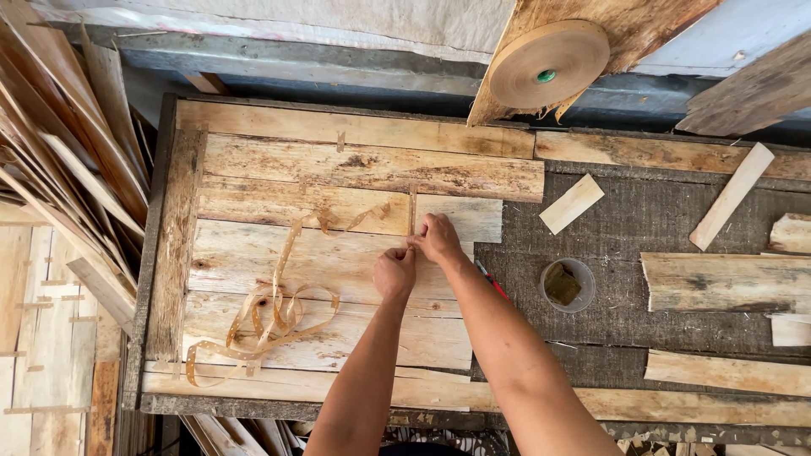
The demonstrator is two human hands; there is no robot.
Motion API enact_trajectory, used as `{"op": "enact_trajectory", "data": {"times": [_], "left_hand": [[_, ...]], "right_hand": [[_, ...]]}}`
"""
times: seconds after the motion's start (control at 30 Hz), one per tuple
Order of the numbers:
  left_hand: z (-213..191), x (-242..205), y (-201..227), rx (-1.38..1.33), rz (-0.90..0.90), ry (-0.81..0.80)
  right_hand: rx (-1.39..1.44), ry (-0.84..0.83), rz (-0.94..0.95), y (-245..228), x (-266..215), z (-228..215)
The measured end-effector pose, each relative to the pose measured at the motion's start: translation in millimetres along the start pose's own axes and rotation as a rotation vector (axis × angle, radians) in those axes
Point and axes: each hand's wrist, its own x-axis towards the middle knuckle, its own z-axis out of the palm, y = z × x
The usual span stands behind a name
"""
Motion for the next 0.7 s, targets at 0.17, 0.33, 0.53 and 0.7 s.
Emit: {"op": "enact_trajectory", "data": {"times": [0.17, 0.33, 0.53, 0.7], "left_hand": [[7, -1, -2, 0.061, 0.096, 0.039], [23, -7, 3, 0.128, 0.197, 0.043], [61, -24, -22, 0.280, 0.422, 0.009], [21, -53, -31, -0.215, 0.420, 0.019]], "right_hand": [[-0.047, -0.004, 0.118, -2, 10, 12], [-0.094, -0.086, 0.278, -3, 21, 22], [-0.111, -0.086, 0.306, -4, 21, 15], [-0.037, -0.034, 0.024, 3, 12, 3]]}}
